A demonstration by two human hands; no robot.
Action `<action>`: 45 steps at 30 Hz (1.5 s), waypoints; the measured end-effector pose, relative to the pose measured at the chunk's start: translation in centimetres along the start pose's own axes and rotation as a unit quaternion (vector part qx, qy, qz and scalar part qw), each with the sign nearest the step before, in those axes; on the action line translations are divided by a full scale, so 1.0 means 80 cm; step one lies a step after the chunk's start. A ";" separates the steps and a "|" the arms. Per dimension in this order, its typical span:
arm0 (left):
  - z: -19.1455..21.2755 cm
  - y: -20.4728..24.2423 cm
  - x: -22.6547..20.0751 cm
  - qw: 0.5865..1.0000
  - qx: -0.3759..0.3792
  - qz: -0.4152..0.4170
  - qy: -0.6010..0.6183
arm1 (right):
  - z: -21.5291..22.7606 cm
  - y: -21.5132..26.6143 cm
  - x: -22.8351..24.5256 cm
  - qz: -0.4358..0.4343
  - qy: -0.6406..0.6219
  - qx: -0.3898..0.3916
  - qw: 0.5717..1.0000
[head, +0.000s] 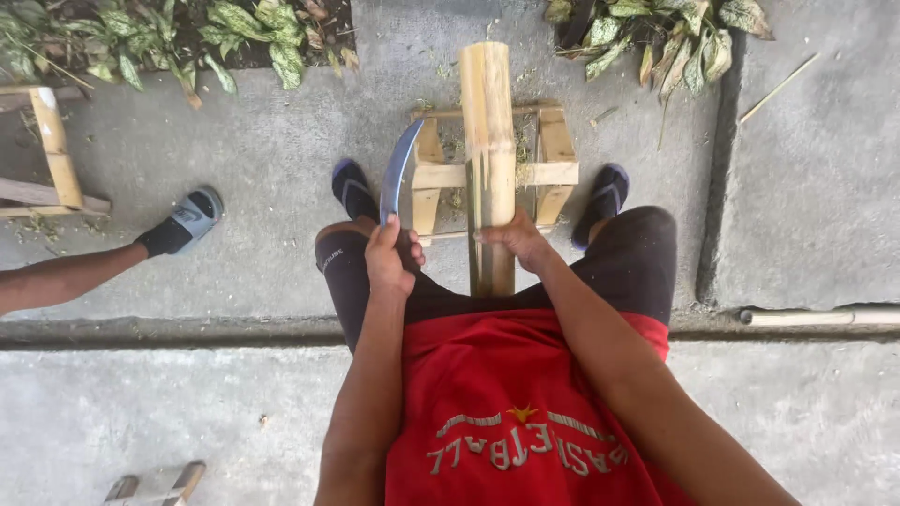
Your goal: Shave a bamboo pole using a curved blade tool to smooth the surface.
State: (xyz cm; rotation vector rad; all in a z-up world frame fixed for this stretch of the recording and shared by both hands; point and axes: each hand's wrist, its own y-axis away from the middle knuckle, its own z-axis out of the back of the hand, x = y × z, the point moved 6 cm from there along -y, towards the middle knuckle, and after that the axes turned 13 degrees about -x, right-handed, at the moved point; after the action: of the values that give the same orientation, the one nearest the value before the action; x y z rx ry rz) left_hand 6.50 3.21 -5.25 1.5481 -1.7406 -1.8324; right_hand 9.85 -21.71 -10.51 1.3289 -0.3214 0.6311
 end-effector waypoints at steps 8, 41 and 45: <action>-0.016 -0.015 -0.005 0.999 -0.036 0.009 -0.006 | -0.018 0.025 0.043 -0.025 -0.148 -0.010 0.989; -0.041 0.001 0.008 0.975 -0.016 -0.185 -0.122 | 0.020 0.035 0.068 0.052 0.161 -0.038 0.985; -0.071 -0.013 -0.010 0.960 -0.033 -0.205 -0.187 | 0.053 0.049 0.141 0.136 0.500 -0.082 0.851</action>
State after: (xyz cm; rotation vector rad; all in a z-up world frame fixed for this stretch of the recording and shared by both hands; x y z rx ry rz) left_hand 11.60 0.52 -4.37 1.7236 -1.5515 -2.4988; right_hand 17.07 -22.65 -0.10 0.6465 0.3004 1.4068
